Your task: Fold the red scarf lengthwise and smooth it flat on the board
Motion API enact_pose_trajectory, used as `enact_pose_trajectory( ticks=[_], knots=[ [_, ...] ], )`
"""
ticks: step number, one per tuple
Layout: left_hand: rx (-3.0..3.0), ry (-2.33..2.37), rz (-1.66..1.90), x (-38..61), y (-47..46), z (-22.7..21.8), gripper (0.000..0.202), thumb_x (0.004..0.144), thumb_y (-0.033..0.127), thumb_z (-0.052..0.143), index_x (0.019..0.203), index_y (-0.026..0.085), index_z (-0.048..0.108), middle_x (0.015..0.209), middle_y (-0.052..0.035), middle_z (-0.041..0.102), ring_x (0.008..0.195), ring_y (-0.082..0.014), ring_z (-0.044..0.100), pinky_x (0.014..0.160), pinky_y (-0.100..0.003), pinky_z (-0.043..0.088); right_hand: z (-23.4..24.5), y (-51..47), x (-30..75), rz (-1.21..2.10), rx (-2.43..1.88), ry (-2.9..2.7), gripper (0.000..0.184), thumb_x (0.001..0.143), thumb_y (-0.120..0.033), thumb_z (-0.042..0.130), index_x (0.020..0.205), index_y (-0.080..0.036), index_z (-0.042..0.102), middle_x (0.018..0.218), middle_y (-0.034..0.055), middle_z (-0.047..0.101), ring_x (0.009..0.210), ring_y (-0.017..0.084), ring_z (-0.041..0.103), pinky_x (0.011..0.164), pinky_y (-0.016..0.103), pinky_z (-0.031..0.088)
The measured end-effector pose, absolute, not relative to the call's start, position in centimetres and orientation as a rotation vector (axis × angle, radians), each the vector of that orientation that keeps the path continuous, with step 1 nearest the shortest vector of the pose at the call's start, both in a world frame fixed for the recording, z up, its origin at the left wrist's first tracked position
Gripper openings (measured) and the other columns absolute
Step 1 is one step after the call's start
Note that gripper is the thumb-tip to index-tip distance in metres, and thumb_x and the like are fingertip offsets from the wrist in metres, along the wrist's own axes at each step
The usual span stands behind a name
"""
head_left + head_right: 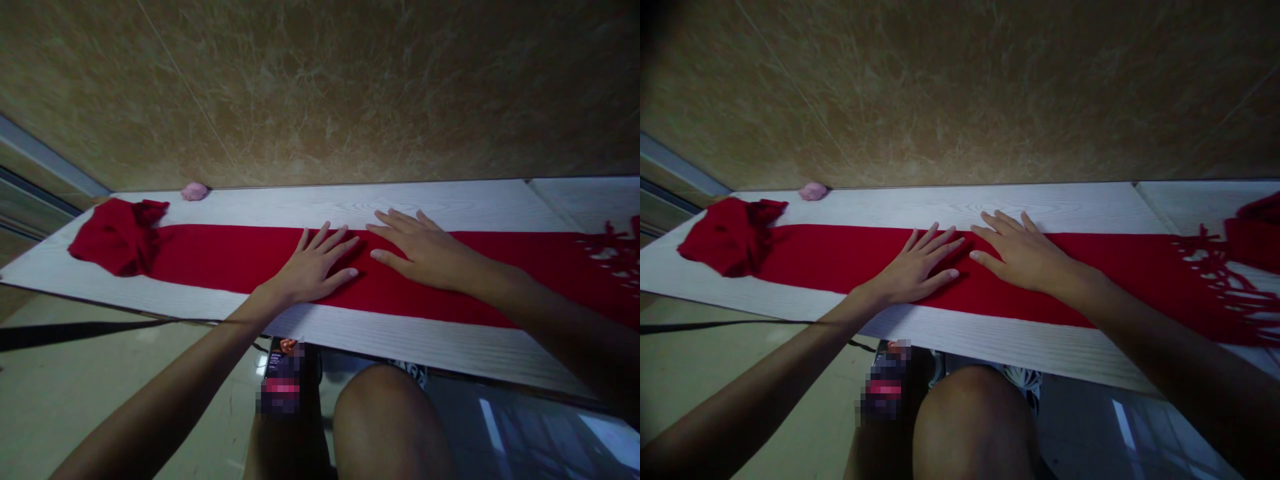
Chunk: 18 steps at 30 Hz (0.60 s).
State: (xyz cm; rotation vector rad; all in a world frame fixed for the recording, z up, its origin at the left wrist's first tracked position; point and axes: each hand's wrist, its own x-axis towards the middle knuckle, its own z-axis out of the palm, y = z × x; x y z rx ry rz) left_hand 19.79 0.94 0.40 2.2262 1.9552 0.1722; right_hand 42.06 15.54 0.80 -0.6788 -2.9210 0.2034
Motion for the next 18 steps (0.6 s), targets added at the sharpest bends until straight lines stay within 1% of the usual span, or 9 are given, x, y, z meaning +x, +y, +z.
enact_pose_trajectory(
  ticks=[4,8,11,14,18],
  knots=[
    [2.211,1.941,0.168,19.4,0.6,0.0,0.081,0.107,0.076,0.040,0.174,0.033,0.032,0.185,-0.0053,0.019,0.171,-0.0387,0.008,0.136,-0.072,0.005,-0.4,13.4,42.1,0.161,-0.786,-2.879,0.077,0.109,-0.068,0.039,0.168,-0.021,0.048,0.178,0.0145,0.032,0.164,0.042,0.027,0.129,0.075,0.022],
    [2.192,1.949,0.199,19.5,1.4,0.6,0.080,0.106,0.077,0.040,0.173,0.033,0.035,0.185,-0.0054,0.019,0.172,-0.0378,0.009,0.136,-0.071,0.006,-1.2,13.9,41.8,0.148,-0.906,-2.833,0.075,0.110,-0.065,0.032,0.168,-0.020,0.047,0.178,0.0142,0.035,0.164,0.040,0.029,0.129,0.074,0.025],
    [2.162,1.964,0.193,20.0,2.9,1.4,0.073,0.111,0.068,0.032,0.173,0.029,0.035,0.184,-0.0057,0.023,0.172,-0.0338,0.010,0.137,-0.067,0.006,-1.7,14.9,41.3,0.118,-0.948,-2.786,0.072,0.111,-0.060,0.029,0.166,-0.018,0.049,0.176,0.0149,0.039,0.164,0.039,0.031,0.129,0.072,0.026],
    [2.132,2.016,0.182,20.7,4.2,1.5,0.067,0.115,0.057,0.028,0.173,0.024,0.034,0.183,-0.0075,0.026,0.172,-0.0307,0.013,0.138,-0.063,0.007,-2.1,15.4,40.9,0.108,-0.959,-2.773,0.069,0.111,-0.054,0.029,0.164,-0.016,0.051,0.174,0.0159,0.042,0.163,0.039,0.033,0.129,0.072,0.027],
    [2.130,2.054,0.201,21.2,4.8,0.7,0.065,0.115,0.053,0.027,0.172,0.023,0.036,0.181,-0.0084,0.031,0.170,-0.0311,0.021,0.138,-0.065,0.010,-2.6,15.2,40.8,0.115,-0.951,-2.759,0.069,0.110,-0.052,0.030,0.163,-0.012,0.052,0.170,0.0178,0.047,0.161,0.038,0.038,0.130,0.072,0.027]
  ],
)
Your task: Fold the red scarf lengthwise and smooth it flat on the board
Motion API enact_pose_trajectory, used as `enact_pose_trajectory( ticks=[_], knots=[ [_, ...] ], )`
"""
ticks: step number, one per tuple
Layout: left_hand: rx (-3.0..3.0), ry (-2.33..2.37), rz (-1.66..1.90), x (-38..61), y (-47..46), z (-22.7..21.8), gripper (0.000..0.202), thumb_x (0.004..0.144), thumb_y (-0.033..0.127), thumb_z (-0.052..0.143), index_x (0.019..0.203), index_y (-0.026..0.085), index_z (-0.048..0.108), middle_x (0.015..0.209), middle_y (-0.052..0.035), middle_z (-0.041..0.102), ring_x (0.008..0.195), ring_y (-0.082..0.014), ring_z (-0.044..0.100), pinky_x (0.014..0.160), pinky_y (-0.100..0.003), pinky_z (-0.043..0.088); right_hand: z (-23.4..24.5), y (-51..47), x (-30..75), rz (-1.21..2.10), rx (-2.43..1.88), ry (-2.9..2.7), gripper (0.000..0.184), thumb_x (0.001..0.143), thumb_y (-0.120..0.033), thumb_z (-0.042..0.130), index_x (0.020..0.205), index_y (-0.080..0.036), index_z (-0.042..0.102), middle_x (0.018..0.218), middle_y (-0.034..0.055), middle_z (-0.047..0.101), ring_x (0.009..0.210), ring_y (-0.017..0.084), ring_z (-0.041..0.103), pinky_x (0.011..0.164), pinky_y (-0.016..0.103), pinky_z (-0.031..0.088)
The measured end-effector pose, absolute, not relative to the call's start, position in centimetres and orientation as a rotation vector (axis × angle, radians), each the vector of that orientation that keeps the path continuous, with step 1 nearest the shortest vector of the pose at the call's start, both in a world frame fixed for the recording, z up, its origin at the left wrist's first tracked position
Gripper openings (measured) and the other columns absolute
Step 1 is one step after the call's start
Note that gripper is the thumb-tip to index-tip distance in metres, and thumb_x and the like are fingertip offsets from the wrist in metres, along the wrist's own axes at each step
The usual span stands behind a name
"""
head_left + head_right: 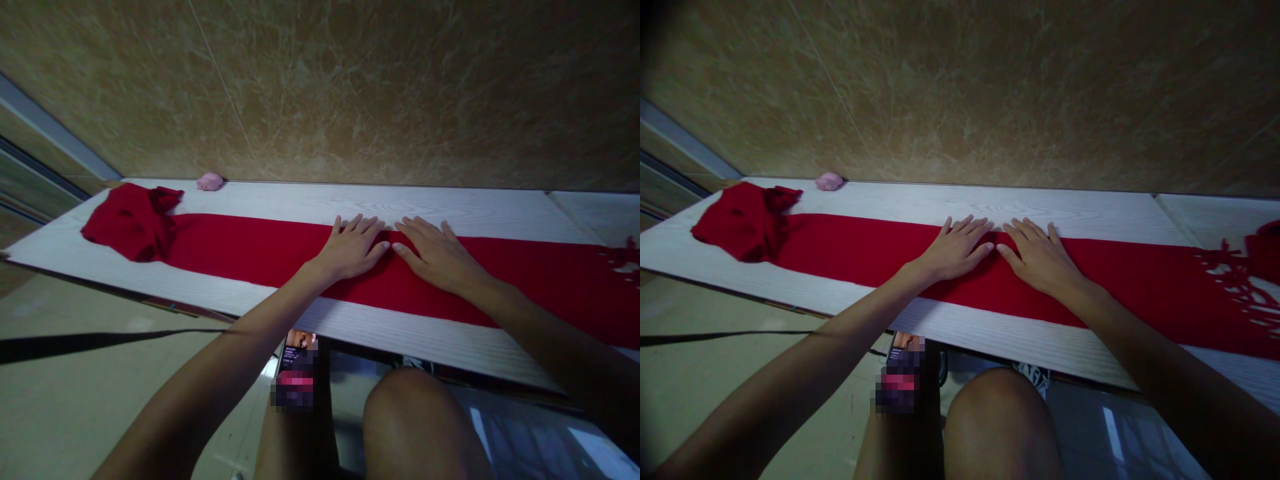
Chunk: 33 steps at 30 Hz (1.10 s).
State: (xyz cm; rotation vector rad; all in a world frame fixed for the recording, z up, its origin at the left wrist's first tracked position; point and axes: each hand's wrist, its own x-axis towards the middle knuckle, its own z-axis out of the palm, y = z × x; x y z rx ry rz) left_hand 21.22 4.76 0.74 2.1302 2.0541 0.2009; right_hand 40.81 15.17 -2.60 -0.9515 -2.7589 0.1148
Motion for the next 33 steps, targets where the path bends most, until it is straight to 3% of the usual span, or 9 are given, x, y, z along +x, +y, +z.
enact_pose_trajectory(
  ticks=[7,12,19,23,33],
  knots=[
    [2.185,1.998,0.224,21.0,4.2,0.1,0.062,0.116,0.050,0.028,0.171,0.023,0.039,0.179,-0.0065,0.037,0.168,-0.0263,0.028,0.138,-0.061,0.013,-2.7,15.3,41.2,0.209,-0.883,-2.735,0.068,0.110,-0.053,0.028,0.157,-0.016,0.059,0.165,0.0155,0.055,0.156,0.035,0.046,0.131,0.069,0.027],
    [2.249,1.908,0.216,20.8,4.3,0.0,0.060,0.116,0.046,0.026,0.170,0.024,0.041,0.178,-0.0033,0.039,0.168,-0.0247,0.028,0.139,-0.058,0.011,-2.7,15.9,42.0,0.294,-0.799,-2.804,0.067,0.110,-0.055,0.031,0.163,-0.019,0.053,0.170,0.0138,0.047,0.159,0.036,0.041,0.130,0.072,0.026],
    [2.272,1.791,0.073,20.4,3.9,0.1,0.068,0.115,0.058,0.025,0.177,0.032,0.024,0.185,0.0011,0.017,0.172,-0.0308,0.004,0.138,-0.064,0.001,-3.4,16.7,43.2,0.239,-0.752,-2.968,0.083,0.108,-0.069,0.032,0.173,-0.018,0.036,0.179,0.0141,0.029,0.165,0.038,0.024,0.132,0.070,0.017],
    [2.258,1.766,0.025,20.5,3.8,0.5,0.075,0.110,0.071,0.032,0.176,0.037,0.026,0.186,0.0022,0.009,0.172,-0.0364,-0.001,0.136,-0.069,-0.001,-3.1,16.6,43.2,0.222,-0.804,-2.984,0.086,0.108,-0.071,0.030,0.175,-0.018,0.033,0.179,0.0148,0.027,0.166,0.038,0.022,0.132,0.071,0.017],
    [2.272,1.827,0.107,21.2,3.1,0.6,0.071,0.114,0.054,0.025,0.178,0.024,0.021,0.184,-0.0052,0.016,0.172,-0.0321,0.005,0.138,-0.066,0.001,-2.7,12.7,41.3,0.191,-0.767,-2.821,0.080,0.113,-0.063,0.027,0.176,-0.015,0.025,0.180,0.0161,0.028,0.166,0.036,0.022,0.134,0.066,0.021]
  ],
)
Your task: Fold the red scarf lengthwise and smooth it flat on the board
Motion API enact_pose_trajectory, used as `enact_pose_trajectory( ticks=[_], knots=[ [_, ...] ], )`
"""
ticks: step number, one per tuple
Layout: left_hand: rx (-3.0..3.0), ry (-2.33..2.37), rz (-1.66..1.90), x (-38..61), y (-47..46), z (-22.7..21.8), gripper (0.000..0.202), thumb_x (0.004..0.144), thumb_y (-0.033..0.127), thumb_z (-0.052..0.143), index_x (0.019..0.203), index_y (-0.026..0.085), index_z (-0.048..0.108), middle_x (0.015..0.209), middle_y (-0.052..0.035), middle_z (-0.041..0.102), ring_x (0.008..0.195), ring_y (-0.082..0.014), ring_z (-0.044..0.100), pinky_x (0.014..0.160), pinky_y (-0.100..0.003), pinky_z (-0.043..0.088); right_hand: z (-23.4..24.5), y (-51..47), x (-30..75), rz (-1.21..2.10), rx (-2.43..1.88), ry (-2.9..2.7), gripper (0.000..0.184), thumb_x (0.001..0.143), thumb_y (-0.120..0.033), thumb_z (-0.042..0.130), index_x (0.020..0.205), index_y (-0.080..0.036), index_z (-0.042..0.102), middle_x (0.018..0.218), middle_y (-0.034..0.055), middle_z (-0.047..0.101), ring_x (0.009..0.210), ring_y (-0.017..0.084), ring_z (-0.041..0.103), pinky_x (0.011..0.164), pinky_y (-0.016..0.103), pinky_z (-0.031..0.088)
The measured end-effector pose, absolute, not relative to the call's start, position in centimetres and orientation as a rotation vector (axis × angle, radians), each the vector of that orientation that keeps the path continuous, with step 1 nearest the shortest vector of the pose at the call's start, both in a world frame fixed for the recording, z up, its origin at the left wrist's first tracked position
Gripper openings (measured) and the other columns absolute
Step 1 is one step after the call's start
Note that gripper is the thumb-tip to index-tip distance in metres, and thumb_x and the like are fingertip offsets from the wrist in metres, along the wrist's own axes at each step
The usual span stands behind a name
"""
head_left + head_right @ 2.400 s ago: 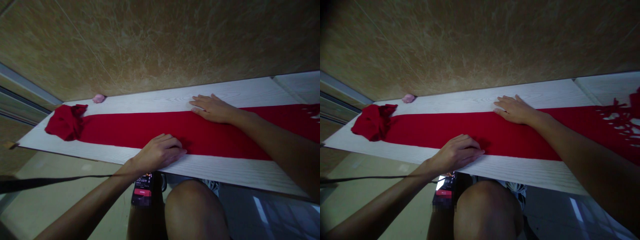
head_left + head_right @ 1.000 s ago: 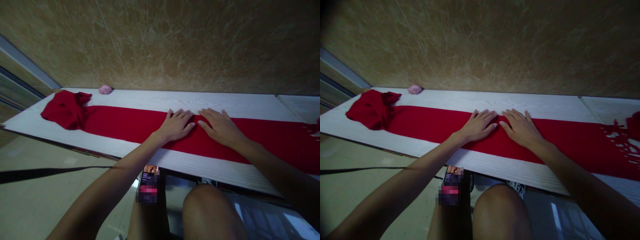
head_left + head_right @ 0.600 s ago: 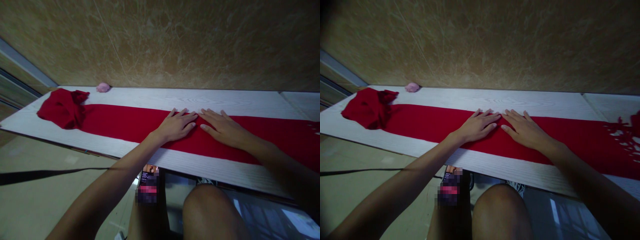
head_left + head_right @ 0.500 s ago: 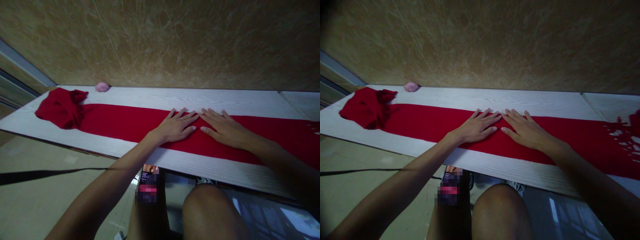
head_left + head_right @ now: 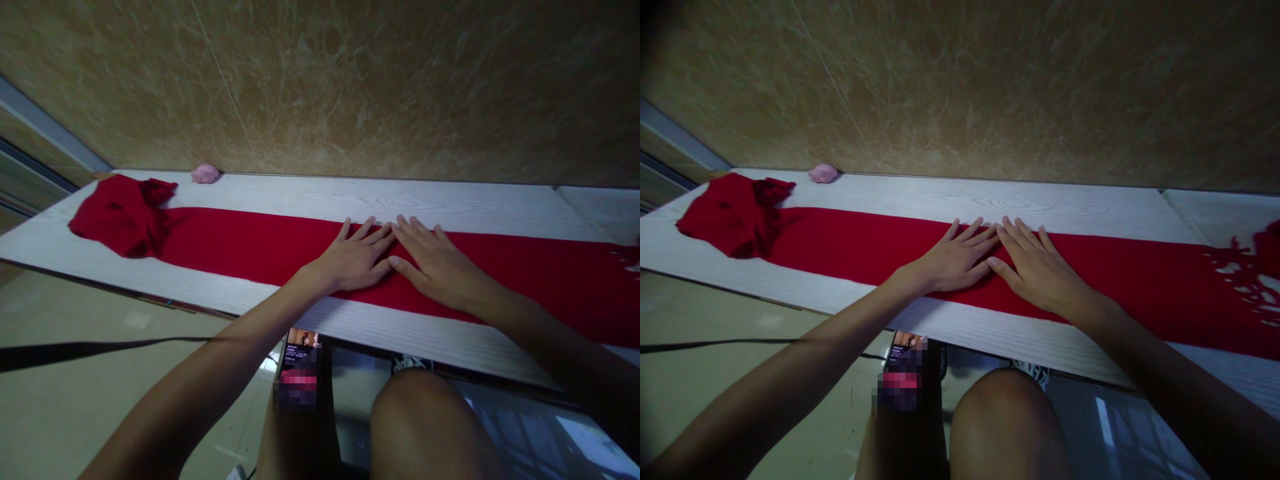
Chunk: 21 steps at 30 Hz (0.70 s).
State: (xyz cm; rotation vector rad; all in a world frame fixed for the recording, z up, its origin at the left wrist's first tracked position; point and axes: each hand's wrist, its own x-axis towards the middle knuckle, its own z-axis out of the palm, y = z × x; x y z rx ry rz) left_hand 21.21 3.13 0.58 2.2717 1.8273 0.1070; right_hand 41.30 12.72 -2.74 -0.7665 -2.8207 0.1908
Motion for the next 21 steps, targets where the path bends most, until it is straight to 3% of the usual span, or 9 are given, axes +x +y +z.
enact_pose_trajectory(
  ticks=[4,11,16,21],
  knots=[
    [2.255,1.836,0.081,20.6,2.8,0.0,0.075,0.112,0.061,0.029,0.178,0.025,0.020,0.185,-0.0048,0.015,0.172,-0.0329,0.005,0.137,-0.066,0.001,-3.2,12.2,41.5,0.179,-0.773,-2.902,0.088,0.111,-0.069,0.028,0.174,-0.009,0.029,0.178,0.0196,0.029,0.166,0.036,0.024,0.135,0.063,0.017],
    [2.211,1.914,0.107,19.8,2.5,0.7,0.078,0.110,0.068,0.032,0.177,0.029,0.025,0.185,-0.0033,0.016,0.172,-0.0351,0.003,0.137,-0.068,0.001,-2.3,13.3,42.1,0.089,-0.777,-2.859,0.091,0.108,-0.075,0.031,0.174,-0.012,0.033,0.179,0.0192,0.027,0.166,0.039,0.021,0.133,0.067,0.017],
    [2.194,1.921,0.109,19.3,2.3,0.3,0.078,0.110,0.070,0.031,0.176,0.030,0.026,0.185,-0.0032,0.015,0.172,-0.0360,0.005,0.136,-0.070,0.002,-2.8,13.8,42.2,0.127,-0.850,-2.908,0.093,0.107,-0.077,0.031,0.172,-0.011,0.037,0.177,0.0204,0.032,0.165,0.039,0.027,0.132,0.068,0.022],
    [2.213,1.930,0.119,19.2,2.4,-0.2,0.079,0.109,0.071,0.030,0.176,0.031,0.026,0.185,-0.0031,0.015,0.172,-0.0360,0.006,0.136,-0.069,0.001,-2.4,12.8,40.9,0.108,-0.844,-2.848,0.087,0.108,-0.075,0.030,0.172,-0.016,0.039,0.179,0.0174,0.028,0.166,0.039,0.021,0.132,0.070,0.020]
  ],
)
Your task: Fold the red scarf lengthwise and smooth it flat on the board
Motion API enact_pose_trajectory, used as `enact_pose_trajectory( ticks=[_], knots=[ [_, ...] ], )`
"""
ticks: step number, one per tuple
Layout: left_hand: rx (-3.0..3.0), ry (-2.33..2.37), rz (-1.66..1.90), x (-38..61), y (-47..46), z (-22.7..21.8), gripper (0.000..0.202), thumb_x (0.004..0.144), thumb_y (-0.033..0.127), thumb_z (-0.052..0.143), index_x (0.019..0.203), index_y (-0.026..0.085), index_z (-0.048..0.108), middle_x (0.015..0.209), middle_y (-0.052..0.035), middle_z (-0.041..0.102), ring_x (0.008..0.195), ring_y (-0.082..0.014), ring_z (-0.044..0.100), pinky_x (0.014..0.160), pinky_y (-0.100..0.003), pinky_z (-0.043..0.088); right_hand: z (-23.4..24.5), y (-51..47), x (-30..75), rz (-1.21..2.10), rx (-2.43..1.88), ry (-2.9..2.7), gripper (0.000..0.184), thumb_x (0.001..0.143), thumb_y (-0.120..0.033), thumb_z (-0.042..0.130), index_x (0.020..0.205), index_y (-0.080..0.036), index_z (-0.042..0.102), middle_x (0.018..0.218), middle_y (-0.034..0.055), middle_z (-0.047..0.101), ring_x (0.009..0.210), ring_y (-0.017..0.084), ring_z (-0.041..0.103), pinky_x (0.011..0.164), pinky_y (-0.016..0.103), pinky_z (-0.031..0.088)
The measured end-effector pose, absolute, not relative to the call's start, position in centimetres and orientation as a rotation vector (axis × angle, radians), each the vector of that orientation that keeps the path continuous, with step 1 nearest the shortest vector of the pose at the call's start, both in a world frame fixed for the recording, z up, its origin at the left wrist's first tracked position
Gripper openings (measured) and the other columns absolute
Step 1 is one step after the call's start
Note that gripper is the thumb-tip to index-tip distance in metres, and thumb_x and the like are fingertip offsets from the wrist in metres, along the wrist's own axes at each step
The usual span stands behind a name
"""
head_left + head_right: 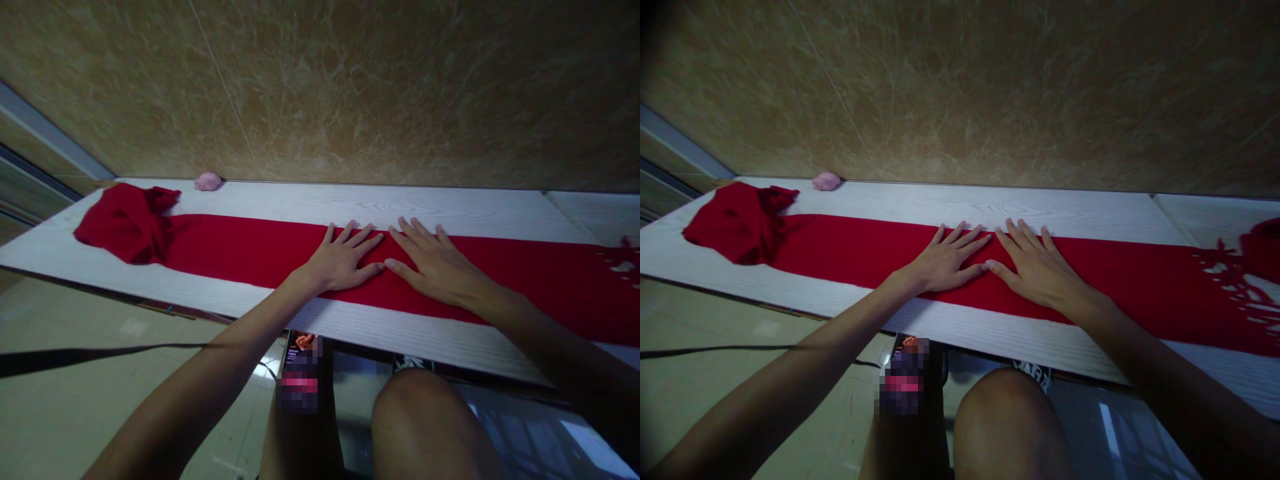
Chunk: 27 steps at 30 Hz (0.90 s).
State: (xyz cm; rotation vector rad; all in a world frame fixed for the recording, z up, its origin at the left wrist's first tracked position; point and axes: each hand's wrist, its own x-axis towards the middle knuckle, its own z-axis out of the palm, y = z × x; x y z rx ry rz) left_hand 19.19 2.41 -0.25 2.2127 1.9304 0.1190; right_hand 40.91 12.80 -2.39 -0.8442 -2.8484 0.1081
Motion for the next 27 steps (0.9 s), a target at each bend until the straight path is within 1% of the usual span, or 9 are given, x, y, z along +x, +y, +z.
enact_pose_trajectory(
  ticks=[2,6,9,11,14,20,25,27],
  knots=[
    [2.231,1.925,0.118,19.1,2.5,-0.4,0.079,0.109,0.070,0.031,0.177,0.030,0.025,0.185,-0.0045,0.016,0.172,-0.0366,0.007,0.136,-0.070,0.002,-2.3,12.2,40.1,0.127,-0.798,-2.836,0.085,0.109,-0.073,0.030,0.173,-0.016,0.037,0.180,0.0173,0.026,0.166,0.039,0.020,0.132,0.069,0.018],
    [2.239,1.918,0.083,19.0,2.5,-0.4,0.079,0.109,0.066,0.035,0.177,0.028,0.023,0.185,-0.0058,0.015,0.172,-0.0366,0.005,0.136,-0.070,0.002,-2.7,11.3,39.0,0.194,-0.788,-2.863,0.089,0.110,-0.073,0.025,0.173,-0.011,0.033,0.177,0.0193,0.030,0.166,0.035,0.024,0.134,0.066,0.017],
    [2.228,1.923,0.059,19.1,2.5,-0.3,0.081,0.109,0.066,0.035,0.177,0.025,0.022,0.185,-0.0066,0.014,0.172,-0.0363,0.004,0.136,-0.069,0.001,-3.0,11.2,39.0,0.206,-0.799,-2.877,0.093,0.109,-0.075,0.024,0.173,-0.009,0.032,0.177,0.0199,0.030,0.167,0.034,0.023,0.134,0.065,0.016],
    [2.223,1.930,0.064,19.1,2.5,-0.3,0.082,0.109,0.067,0.035,0.177,0.024,0.022,0.185,-0.0069,0.014,0.172,-0.0366,0.004,0.136,-0.069,0.001,-3.0,11.3,39.2,0.204,-0.795,-2.876,0.093,0.109,-0.077,0.025,0.173,-0.010,0.032,0.177,0.0201,0.030,0.166,0.034,0.024,0.134,0.066,0.017],
    [2.224,1.929,0.106,19.1,2.4,-0.4,0.082,0.108,0.071,0.035,0.177,0.027,0.024,0.185,-0.0060,0.016,0.172,-0.0367,0.005,0.136,-0.069,0.001,-3.0,11.6,39.8,0.187,-0.804,-2.867,0.093,0.108,-0.079,0.026,0.173,-0.014,0.034,0.177,0.0193,0.032,0.166,0.036,0.025,0.133,0.069,0.018],
    [2.211,1.917,0.155,19.1,2.4,-0.4,0.086,0.106,0.078,0.034,0.176,0.029,0.026,0.184,-0.0056,0.017,0.172,-0.0379,0.007,0.136,-0.070,0.001,-3.4,12.5,42.5,0.109,-0.890,-2.837,0.088,0.106,-0.079,0.034,0.172,-0.023,0.040,0.178,0.0143,0.034,0.165,0.038,0.028,0.132,0.070,0.021],
    [2.194,1.934,0.113,19.3,2.4,-0.1,0.090,0.106,0.079,0.035,0.177,0.026,0.024,0.184,-0.0056,0.016,0.172,-0.0380,0.006,0.137,-0.068,0.000,-3.6,12.9,44.0,0.076,-0.955,-2.831,0.086,0.106,-0.077,0.035,0.171,-0.022,0.042,0.178,0.0135,0.035,0.164,0.040,0.029,0.132,0.071,0.022],
    [2.188,1.939,0.107,19.3,2.4,-0.1,0.090,0.105,0.080,0.036,0.177,0.027,0.024,0.185,-0.0048,0.017,0.172,-0.0379,0.006,0.137,-0.067,0.000,-3.6,12.9,44.0,0.079,-0.968,-2.835,0.086,0.105,-0.077,0.035,0.171,-0.021,0.042,0.178,0.0135,0.035,0.164,0.040,0.029,0.132,0.071,0.022]
  ],
)
